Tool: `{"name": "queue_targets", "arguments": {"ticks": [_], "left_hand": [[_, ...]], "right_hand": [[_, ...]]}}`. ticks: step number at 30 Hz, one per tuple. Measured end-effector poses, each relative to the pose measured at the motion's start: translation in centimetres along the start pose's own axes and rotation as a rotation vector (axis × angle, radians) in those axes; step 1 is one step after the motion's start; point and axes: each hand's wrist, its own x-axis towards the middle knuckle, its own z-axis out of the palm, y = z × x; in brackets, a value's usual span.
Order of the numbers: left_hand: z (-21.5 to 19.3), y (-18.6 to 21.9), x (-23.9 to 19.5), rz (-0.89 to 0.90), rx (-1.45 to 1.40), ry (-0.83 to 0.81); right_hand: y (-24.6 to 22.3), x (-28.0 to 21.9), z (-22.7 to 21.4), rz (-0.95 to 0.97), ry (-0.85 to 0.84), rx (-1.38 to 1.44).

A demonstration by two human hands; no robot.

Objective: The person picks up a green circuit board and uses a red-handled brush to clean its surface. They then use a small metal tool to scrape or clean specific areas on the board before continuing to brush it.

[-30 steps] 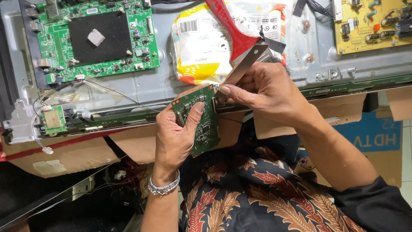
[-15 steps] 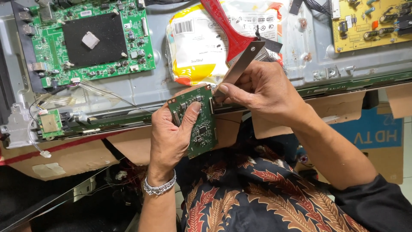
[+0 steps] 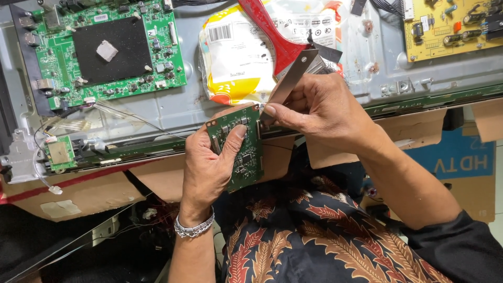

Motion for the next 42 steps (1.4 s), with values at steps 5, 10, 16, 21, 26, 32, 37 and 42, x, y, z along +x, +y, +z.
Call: {"name": "queue_targets", "arguments": {"ticks": [5, 10, 16, 21, 26, 32, 37, 42], "left_hand": [[0.1, -0.3, 0.1, -0.008, -0.003, -0.004], [0.0, -0.5, 0.1, -0.067, -0.06, 0.007], [0.0, 0.3, 0.0, -0.027, -0.019, -0.012], [0.6, 0.0, -1.6, -0.197, -0.612, 0.027], [0.7, -0.8, -2.2, -0.268, -0.928, 0.068], [1.2, -0.6, -2.3, -0.227, -1.024, -0.017], [1.7, 0.2, -2.2, -0.275, -1.07, 0.003], [1.7, 0.3, -2.2, -0.292, -1.038, 0.026]], "right_hand": [[0.0, 0.1, -0.2, 0.008, 0.007, -0.035], [-0.1, 0.2, -0.2, 0.081, -0.015, 0.051], [-2.2, 0.2, -0.8, -0.068, 0.087, -0.279], [-4.7, 3.5, -2.8, -0.064, 0.089, -0.448], [-3.0, 4.5, -2.3, -0.164, 0.125, -0.8], [-2.4, 1.8, -2.0, -0.045, 0.246, -1.12], [-1.6, 2.1, -3.1, 0.048, 0.294, -0.993], [-4.5, 0.5, -4.1, 0.121, 0.218, -0.735]]}}
